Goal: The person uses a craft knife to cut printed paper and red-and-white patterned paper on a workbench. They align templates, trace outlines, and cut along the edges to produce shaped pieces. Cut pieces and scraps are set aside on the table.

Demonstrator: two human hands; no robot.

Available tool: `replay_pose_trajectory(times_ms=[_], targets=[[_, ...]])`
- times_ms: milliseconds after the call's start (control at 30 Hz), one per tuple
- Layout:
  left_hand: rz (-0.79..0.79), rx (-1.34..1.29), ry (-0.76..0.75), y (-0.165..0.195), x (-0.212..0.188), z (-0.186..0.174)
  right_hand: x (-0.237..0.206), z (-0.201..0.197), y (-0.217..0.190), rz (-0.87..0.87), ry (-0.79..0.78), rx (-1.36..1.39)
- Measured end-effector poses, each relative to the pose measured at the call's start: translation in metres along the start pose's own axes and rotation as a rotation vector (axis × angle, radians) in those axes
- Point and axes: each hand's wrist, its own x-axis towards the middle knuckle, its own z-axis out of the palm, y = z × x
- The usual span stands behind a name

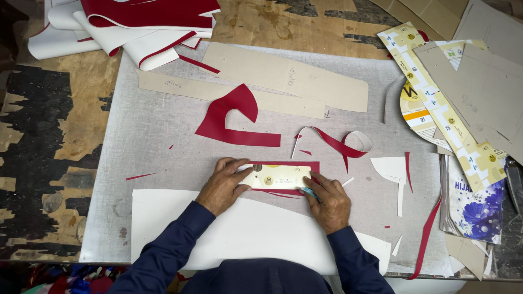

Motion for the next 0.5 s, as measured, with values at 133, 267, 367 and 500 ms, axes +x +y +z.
replay_pose_trajectory(times_ms=[133, 267, 367, 500], targets=[[0.082, 0.047, 0.038, -0.002, 0.000, 0.007, -0.003, 0.001, 0.002, -0.016, 0.035, -0.009], [0.101, 0.033, 0.067, 0.002, 0.001, 0.006, -0.002, 0.000, 0.001, 0.022, 0.009, -0.011], [0.118, 0.068, 0.065, 0.010, 0.000, 0.002, 0.009, -0.012, 0.005, -0.019, 0.011, 0.098], [0.128, 0.130, 0.045, 0.031, 0.005, 0.010, 0.038, -0.036, 0.016, 0.397, -0.167, 0.047]])
